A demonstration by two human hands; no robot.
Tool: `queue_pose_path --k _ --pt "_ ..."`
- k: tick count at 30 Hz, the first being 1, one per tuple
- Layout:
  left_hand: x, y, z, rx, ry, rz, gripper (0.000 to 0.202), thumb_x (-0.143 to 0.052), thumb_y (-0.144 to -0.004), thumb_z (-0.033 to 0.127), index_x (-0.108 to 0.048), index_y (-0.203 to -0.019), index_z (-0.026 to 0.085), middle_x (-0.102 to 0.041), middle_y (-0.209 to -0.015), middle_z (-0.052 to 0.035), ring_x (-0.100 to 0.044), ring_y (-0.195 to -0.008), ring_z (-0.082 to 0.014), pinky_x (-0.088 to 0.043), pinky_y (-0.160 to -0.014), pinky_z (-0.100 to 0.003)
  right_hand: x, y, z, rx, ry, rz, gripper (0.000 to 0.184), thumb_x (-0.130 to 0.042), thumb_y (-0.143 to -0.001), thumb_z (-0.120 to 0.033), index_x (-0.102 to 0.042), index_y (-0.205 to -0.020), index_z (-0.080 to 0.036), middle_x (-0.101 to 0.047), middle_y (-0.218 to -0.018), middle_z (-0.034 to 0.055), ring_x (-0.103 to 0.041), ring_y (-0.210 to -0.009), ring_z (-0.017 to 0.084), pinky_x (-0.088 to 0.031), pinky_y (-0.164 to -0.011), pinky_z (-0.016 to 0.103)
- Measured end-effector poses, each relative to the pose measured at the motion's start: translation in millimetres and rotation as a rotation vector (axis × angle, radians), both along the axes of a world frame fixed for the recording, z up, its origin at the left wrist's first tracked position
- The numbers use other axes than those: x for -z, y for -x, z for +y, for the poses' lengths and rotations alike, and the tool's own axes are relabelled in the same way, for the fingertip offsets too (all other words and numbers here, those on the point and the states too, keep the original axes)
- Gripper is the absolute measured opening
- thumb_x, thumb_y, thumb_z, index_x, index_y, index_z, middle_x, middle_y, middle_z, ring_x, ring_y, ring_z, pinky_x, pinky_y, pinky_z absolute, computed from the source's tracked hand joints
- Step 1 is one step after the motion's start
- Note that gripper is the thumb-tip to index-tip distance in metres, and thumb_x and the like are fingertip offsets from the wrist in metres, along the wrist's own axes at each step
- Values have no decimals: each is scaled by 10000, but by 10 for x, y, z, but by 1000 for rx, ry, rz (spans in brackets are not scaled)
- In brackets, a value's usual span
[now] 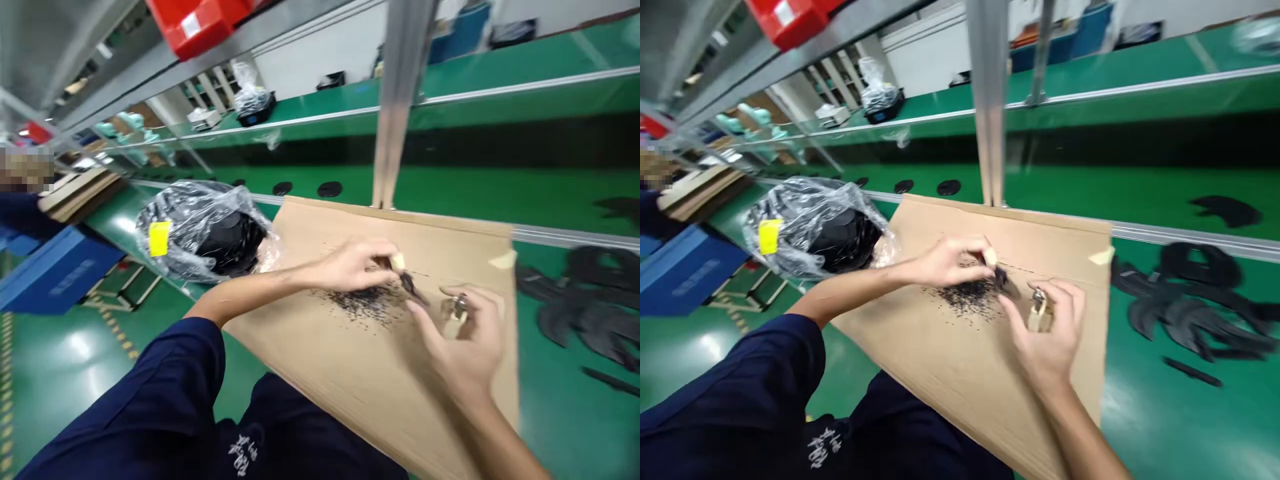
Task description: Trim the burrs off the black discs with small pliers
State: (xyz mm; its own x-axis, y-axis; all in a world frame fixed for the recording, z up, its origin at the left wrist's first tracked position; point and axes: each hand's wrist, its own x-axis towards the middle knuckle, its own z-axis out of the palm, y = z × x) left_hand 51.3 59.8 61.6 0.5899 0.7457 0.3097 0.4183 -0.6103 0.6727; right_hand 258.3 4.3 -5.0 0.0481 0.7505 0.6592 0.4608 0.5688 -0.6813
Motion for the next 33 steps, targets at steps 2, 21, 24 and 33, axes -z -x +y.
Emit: queue_pose_path --k 2,21,24,33 --pt "76 143 -279 7 107 8 106 -617 -953 248 -671 -956 158 -713 -948 -58 -681 -876 -158 -570 -805 -295 19 63 12 -241 122 -17 172 -728 -880 -323 -652 -1007 -235 -670 -944 53 -645 -854 221 -527 -772 352" --pt "-197 2179 -726 -1025 -125 276 315 -622 -877 231 -626 -1182 154 -661 -798 -9 -623 -681 -132 -531 -673 -249 -48 182 27 -216 715 174 323 -790 -740 -532 -675 -804 -237 -682 -759 13 -651 -728 225 -522 -630 319" --pt "-152 1896 -658 -857 -104 -135 277 -684 -864 349 -670 -1062 155 -694 -877 -34 -666 -769 -133 -561 -706 -242 -50 170 16 -289 819 274 354 -805 -722 -535 -707 -877 -232 -727 -856 29 -658 -762 223 -541 -682 331" --pt "340 503 -601 -357 -743 42 146 -667 -877 97 -658 -981 199 -728 -889 -11 -604 -723 -105 -473 -627 -235 -49 236 -127 -396 1079 657 371 -865 -658 -442 -716 -904 -207 -727 -866 30 -644 -757 187 -533 -708 313"
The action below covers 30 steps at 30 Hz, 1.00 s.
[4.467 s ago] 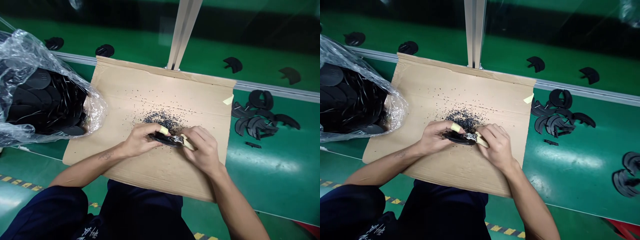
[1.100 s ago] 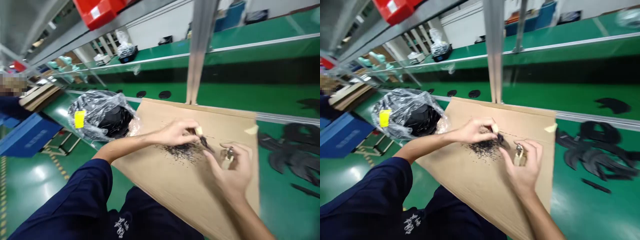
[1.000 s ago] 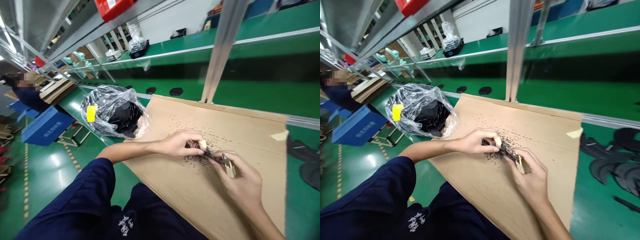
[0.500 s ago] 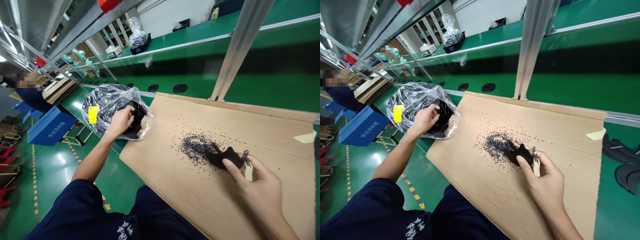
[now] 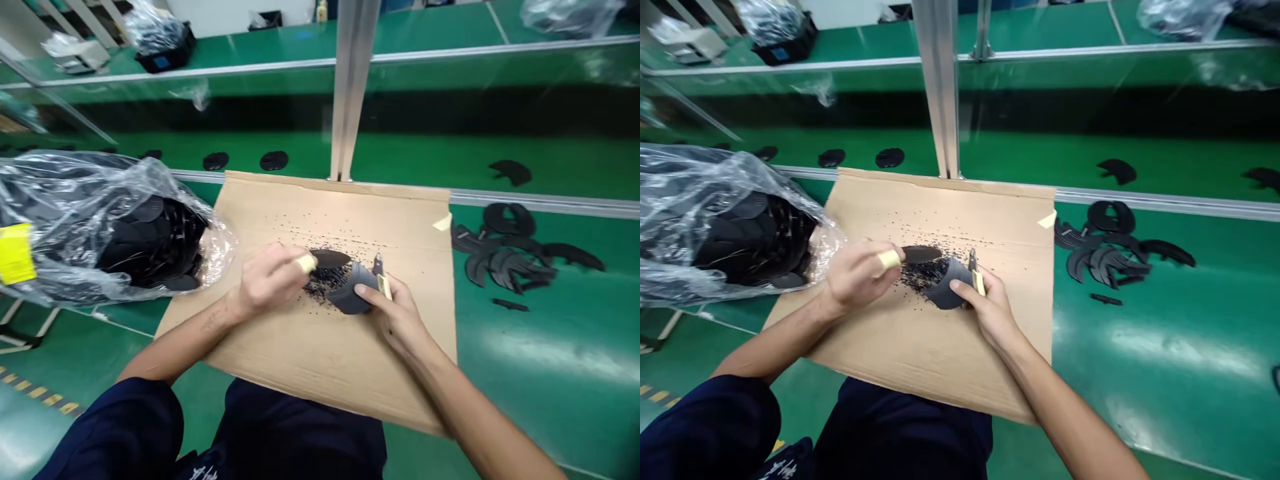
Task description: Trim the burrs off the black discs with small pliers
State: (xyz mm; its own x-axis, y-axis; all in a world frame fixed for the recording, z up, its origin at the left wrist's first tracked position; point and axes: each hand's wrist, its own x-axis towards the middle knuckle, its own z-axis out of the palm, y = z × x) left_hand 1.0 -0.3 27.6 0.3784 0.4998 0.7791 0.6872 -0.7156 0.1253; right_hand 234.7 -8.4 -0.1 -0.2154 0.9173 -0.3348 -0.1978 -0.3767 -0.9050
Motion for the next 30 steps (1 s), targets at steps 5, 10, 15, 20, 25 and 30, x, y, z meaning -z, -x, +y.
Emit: queue_pose_path --k 5,10,15,20,25,30 --pt "206 -266 -80 160 -10 153 163 -689 -892 153 -674 -1039 223 -742 -951 -27 -601 -849 -164 -518 -806 -328 -18 15 -9 2 32 83 397 -877 -645 -452 -707 -907 -207 -723 -871 25 -639 -782 174 -539 -719 302" --pt "281 -299 -76 225 313 -22 202 -685 -922 397 -649 -986 209 -688 -1186 -106 -603 -1131 -264 -523 -971 -460 -6 10 -18 -28 -66 25 397 -877 -667 -479 -695 -879 -196 -691 -833 1 -596 -731 153 -534 -721 302" --pt "290 -315 -57 156 557 -234 196 -666 -943 312 -634 -1110 215 -640 -1169 -87 -616 -1063 -204 -559 -906 -389 -19 27 -34 -125 -170 -80 410 -832 -730 -548 -690 -870 -190 -672 -814 6 -587 -720 156 -535 -697 299" --pt "320 -325 -76 119 618 -292 274 -682 -936 343 -638 -1172 210 -617 -986 -46 -597 -928 -167 -558 -774 -304 -24 48 -41 -69 -203 -140 374 -824 -755 -523 -692 -888 -198 -668 -817 5 -586 -735 159 -527 -690 286" --pt "354 -352 -117 88 651 -362 236 -687 -934 346 -642 -1114 201 -594 -947 -34 -586 -861 -146 -537 -716 -269 -20 44 -49 -43 -279 -210 337 -802 -790 -508 -674 -874 -207 -673 -822 2 -609 -766 170 -531 -708 284" --pt "399 -353 -129 110 860 -483 277 -687 -926 410 -599 -1085 201 -584 -1032 -54 -606 -884 -154 -544 -739 -277 -5 33 -67 -91 -316 -235 370 -785 -796 -559 -678 -886 -217 -687 -845 16 -632 -799 192 -545 -720 302"
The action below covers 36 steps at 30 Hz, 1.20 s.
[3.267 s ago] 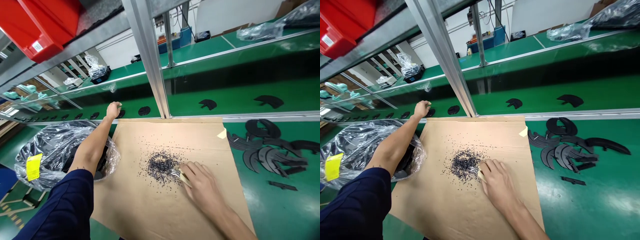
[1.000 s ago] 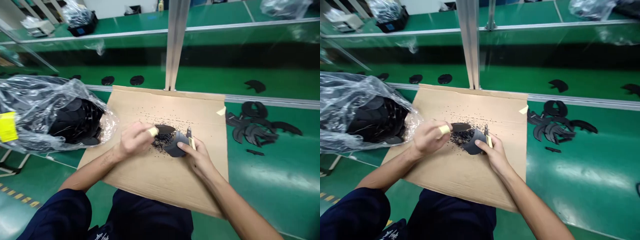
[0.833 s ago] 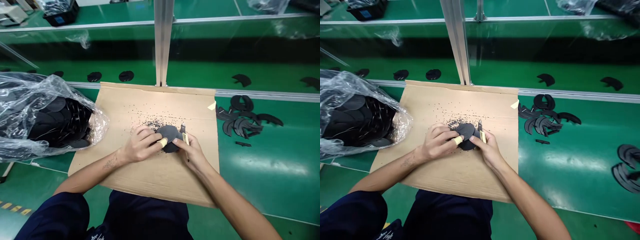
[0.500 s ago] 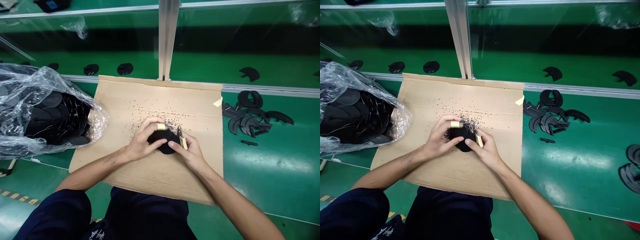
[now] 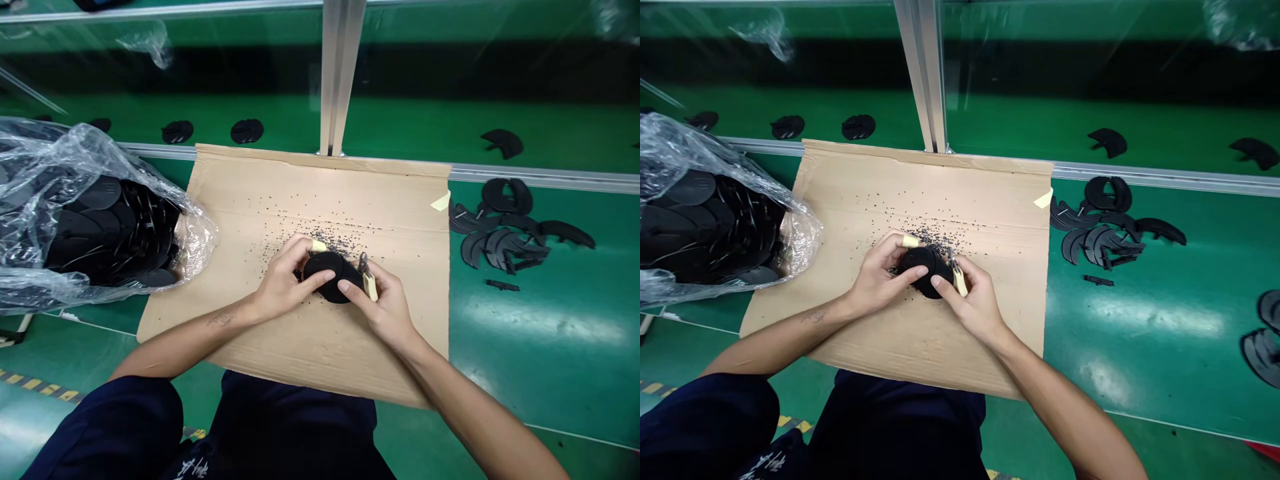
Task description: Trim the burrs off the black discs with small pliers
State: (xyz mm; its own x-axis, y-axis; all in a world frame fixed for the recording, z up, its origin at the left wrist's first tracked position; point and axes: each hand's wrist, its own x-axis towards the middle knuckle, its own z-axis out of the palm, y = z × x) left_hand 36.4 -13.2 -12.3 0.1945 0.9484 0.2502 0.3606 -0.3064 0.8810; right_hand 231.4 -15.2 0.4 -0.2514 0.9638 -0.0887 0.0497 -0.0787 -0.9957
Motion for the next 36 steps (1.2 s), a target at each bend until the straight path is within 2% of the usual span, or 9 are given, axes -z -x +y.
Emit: queue_pose_path --k 5,9,14,17,20,24,28,31,36 --pt "-30 -4 3 13 -2 -4 269 -672 -932 414 -612 -1082 199 -628 -1046 -68 -611 -958 -179 -539 -805 -298 7 4 -10 -15 -29 -6 392 -772 -798 -589 -680 -897 -221 -674 -831 13 -628 -802 192 -548 -732 310" --pt "-7 -2 29 116 172 -116 331 -631 -954 463 -619 -1146 193 -693 -1070 -79 -665 -959 -181 -565 -830 -303 -8 2 -9 -13 -54 -13 392 -760 -811 -590 -679 -899 -216 -671 -840 15 -623 -806 186 -547 -742 306" --pt "9 17 61 229 308 -243 330 -621 -958 479 -642 -1058 165 -711 -949 -56 -685 -863 -155 -569 -734 -248 0 -1 -8 -13 -103 -62 373 -741 -837 -573 -665 -891 -212 -665 -821 10 -608 -761 171 -534 -701 290" --pt "-21 41 69 231 260 -199 325 -606 -966 478 -637 -1039 163 -705 -924 -52 -680 -823 -146 -552 -692 -235 2 -9 -4 -44 -156 -87 334 -715 -873 -539 -664 -918 -213 -690 -849 16 -639 -784 175 -547 -721 296" --pt "-49 80 65 193 146 -48 300 -588 -978 465 -633 -1000 169 -688 -851 -31 -650 -739 -132 -518 -637 -227 -2 -36 3 -24 -259 -167 281 -710 -892 -485 -670 -969 -217 -717 -888 33 -669 -816 188 -562 -742 314" --pt "-55 131 44 167 -154 198 201 -594 -990 378 -627 -1021 181 -701 -847 -27 -651 -724 -130 -526 -667 -239 -10 -81 15 39 -523 -310 237 -753 -875 -361 -691 -1056 -222 -745 -1007 88 -701 -912 231 -585 -808 377" --pt "-22 153 24 228 -392 338 155 -582 -994 243 -620 -1133 186 -717 -915 -46 -678 -823 -151 -560 -739 -269 16 -103 21 -58 -741 -361 157 -686 -906 -206 -697 -1063 -214 -758 -1001 99 -728 -915 232 -614 -768 374" --pt "-8 143 25 238 -428 260 230 -612 -971 196 -627 -1200 179 -712 -966 -63 -678 -898 -160 -575 -787 -291 51 -111 19 -69 -860 -417 184 -620 -909 -114 -694 -1045 -214 -769 -980 90 -743 -896 221 -622 -768 368" --pt "-60 87 36 162 -338 21 350 -716 -919 354 -669 -1242 226 -679 -968 -48 -658 -858 -135 -565 -709 -251 68 -104 6 -18 -903 -418 210 -652 -880 -97 -703 -1040 -223 -783 -979 86 -760 -869 220 -626 -752 353"
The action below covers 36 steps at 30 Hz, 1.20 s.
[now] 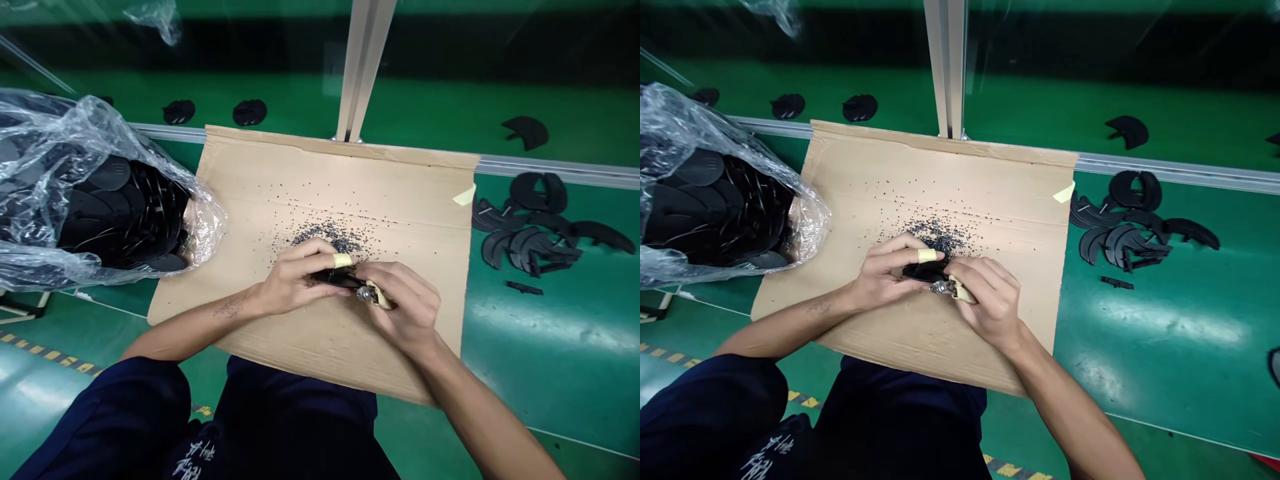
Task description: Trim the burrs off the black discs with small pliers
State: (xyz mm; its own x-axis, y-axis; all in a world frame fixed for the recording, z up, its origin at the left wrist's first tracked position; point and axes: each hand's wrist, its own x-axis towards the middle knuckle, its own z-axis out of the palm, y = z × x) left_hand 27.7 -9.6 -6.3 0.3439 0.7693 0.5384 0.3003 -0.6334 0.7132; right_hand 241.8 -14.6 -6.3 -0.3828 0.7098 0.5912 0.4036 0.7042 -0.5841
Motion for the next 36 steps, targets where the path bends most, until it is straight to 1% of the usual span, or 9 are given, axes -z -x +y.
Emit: queue_pose_path --k 3,7,9,12,15,22,29,33,36 --pt "-26 -22 -14 1 35 -51 409 -729 -898 418 -675 -1261 237 -693 -1009 -57 -666 -891 -142 -575 -731 -259 8 14 -12 -1 10 12 191 -659 -886 -116 -706 -1029 -233 -785 -983 79 -762 -862 216 -628 -730 345" --pt "-21 -16 -25 23 114 -95 515 -762 -874 393 -621 -1335 214 -728 -1001 -53 -676 -858 -132 -597 -781 -267 26 27 -16 -14 1 30 188 -659 -880 -96 -693 -1017 -220 -781 -964 85 -759 -841 208 -631 -726 336" --pt "-12 -8 -13 34 109 -111 451 -786 -852 374 -668 -1249 197 -728 -984 -56 -681 -863 -134 -599 -781 -264 32 32 -13 -24 1 32 190 -655 -880 -87 -685 -1017 -216 -777 -958 86 -757 -833 204 -633 -728 334" --pt "-8 1 10 48 44 -120 321 -807 -835 334 -725 -1099 170 -724 -958 -63 -693 -870 -129 -593 -747 -235 41 41 -9 -44 3 68 203 -662 -874 -70 -673 -1026 -204 -769 -962 89 -756 -836 198 -636 -727 326" --pt "-15 7 14 59 20 -125 327 -808 -836 301 -722 -1115 154 -733 -969 -75 -705 -870 -123 -593 -741 -220 57 50 -12 -57 14 123 220 -686 -859 -63 -666 -1030 -200 -763 -966 93 -755 -855 199 -640 -741 325" --pt "-19 4 -2 53 -12 -88 264 -717 -921 302 -700 -1120 129 -719 -981 -98 -691 -908 -139 -588 -784 -261 62 68 -14 -76 57 135 229 -700 -853 -70 -662 -1032 -208 -755 -973 88 -753 -875 203 -638 -750 326" --pt "2 5 -21 66 -78 -64 209 -713 -924 285 -685 -1087 157 -722 -952 -72 -674 -873 -149 -566 -776 -297 9 68 -8 -124 163 142 221 -676 -863 -68 -662 -1026 -216 -743 -965 69 -738 -868 188 -620 -762 314" --pt "-13 14 -15 67 -74 -41 237 -645 -971 284 -666 -1171 159 -726 -1007 -92 -684 -916 -158 -575 -789 -314 -7 67 -24 -104 157 140 208 -684 -860 -71 -657 -1010 -213 -730 -919 59 -728 -838 182 -614 -739 304" --pt "-27 13 -2 78 -89 -39 282 -665 -957 325 -663 -1177 148 -723 -1005 -98 -688 -921 -159 -582 -783 -307 -2 71 -45 -81 133 137 216 -701 -850 -72 -651 -1004 -214 -729 -910 58 -729 -842 188 -617 -746 314"
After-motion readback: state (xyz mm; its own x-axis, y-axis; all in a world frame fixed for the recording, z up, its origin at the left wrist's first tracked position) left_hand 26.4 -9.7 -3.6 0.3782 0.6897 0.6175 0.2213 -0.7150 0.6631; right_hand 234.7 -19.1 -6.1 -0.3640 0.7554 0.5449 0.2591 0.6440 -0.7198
